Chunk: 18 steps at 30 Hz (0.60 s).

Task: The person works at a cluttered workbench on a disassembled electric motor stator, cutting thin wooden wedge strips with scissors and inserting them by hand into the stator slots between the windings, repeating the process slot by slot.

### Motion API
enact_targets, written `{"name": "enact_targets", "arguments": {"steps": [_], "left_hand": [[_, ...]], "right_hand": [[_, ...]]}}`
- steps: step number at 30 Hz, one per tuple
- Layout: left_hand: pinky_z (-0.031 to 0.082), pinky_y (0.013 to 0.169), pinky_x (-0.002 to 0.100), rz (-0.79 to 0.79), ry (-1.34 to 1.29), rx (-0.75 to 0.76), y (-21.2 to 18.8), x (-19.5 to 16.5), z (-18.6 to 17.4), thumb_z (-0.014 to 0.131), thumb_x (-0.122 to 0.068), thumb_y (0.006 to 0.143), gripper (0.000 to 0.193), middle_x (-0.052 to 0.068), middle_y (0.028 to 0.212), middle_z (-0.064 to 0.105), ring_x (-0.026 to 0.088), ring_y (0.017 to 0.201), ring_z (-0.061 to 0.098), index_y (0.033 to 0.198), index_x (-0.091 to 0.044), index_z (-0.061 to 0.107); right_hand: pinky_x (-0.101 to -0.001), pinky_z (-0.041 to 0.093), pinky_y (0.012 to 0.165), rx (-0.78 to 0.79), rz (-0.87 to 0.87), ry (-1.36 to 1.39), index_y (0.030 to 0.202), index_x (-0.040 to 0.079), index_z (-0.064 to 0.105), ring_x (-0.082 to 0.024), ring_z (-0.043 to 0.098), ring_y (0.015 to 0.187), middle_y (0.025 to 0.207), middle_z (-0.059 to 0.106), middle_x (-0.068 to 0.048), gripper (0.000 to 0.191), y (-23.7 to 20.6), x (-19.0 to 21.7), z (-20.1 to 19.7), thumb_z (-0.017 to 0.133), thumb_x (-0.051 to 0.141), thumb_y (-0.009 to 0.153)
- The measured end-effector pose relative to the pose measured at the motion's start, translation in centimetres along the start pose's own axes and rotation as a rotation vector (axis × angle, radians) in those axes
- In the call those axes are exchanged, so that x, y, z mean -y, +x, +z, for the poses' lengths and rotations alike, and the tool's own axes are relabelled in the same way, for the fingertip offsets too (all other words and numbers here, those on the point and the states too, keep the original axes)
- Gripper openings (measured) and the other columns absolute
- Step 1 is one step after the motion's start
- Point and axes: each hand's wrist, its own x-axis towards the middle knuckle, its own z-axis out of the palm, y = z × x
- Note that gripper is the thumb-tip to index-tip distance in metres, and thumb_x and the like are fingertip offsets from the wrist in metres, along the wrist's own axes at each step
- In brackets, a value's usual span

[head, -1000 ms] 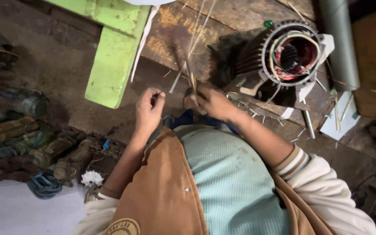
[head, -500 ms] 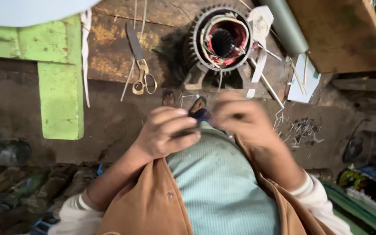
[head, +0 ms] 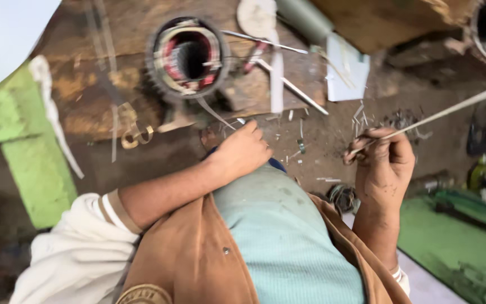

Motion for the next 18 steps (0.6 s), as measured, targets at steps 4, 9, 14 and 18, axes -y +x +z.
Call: {"name": "enact_targets", "arguments": {"steps": [4, 9, 14, 18], "left_hand": [[0.045, 0.091, 0.039, -0.041, -0.142, -0.430, 3.4, -1.1, -5.4, 0.063, -0.018, 0.085, 0.015, 0.001, 0.082, 0.067, 0.023, 0.091, 0.064, 0.095, -0.015, 0.073], [0.049, 0.078, 0.039, -0.088, -0.718, -0.640, 4.8, -3.3, -11.2, 0.071, -0.017, 0.096, 0.013, 0.007, 0.089, 0.063, 0.027, 0.085, 0.062, 0.104, -0.006, 0.070], [0.050, 0.071, 0.040, -0.126, -0.654, -0.688, 5.1, -4.3, -12.6, 0.075, -0.012, 0.095, 0.020, 0.007, 0.083, 0.061, 0.027, 0.076, 0.059, 0.114, -0.005, 0.072], [0.050, 0.070, 0.040, -0.174, -0.594, -0.716, 4.5, -5.1, -12.3, 0.076, -0.013, 0.093, 0.021, 0.007, 0.082, 0.061, 0.027, 0.076, 0.059, 0.112, -0.006, 0.072]], "right_hand": [[-0.0323, 0.056, 0.077, -0.121, -0.119, -0.031, 0.124, 0.003, 0.061, -0.021, 0.067, 0.083, 0.103, 0.069, -0.015, 0.020, -0.5, 2.4, -2.7, 0.066, 0.019, 0.113], [-0.0360, 0.061, 0.086, -0.047, -0.269, -0.179, 0.118, -0.002, 0.062, -0.020, 0.067, 0.098, 0.118, 0.060, -0.010, 0.013, -0.8, 3.2, -3.5, 0.069, 0.009, 0.114], [-0.0404, 0.059, 0.100, 0.037, -0.149, -0.149, 0.121, -0.002, 0.060, -0.025, 0.070, 0.109, 0.120, 0.064, -0.013, 0.020, -1.0, 2.3, -1.9, 0.068, 0.009, 0.107], [-0.0416, 0.057, 0.108, 0.150, -0.177, -0.087, 0.124, 0.000, 0.056, -0.027, 0.070, 0.117, 0.116, 0.068, -0.014, 0.022, -0.7, 2.2, -1.0, 0.069, 0.010, 0.108]]}}
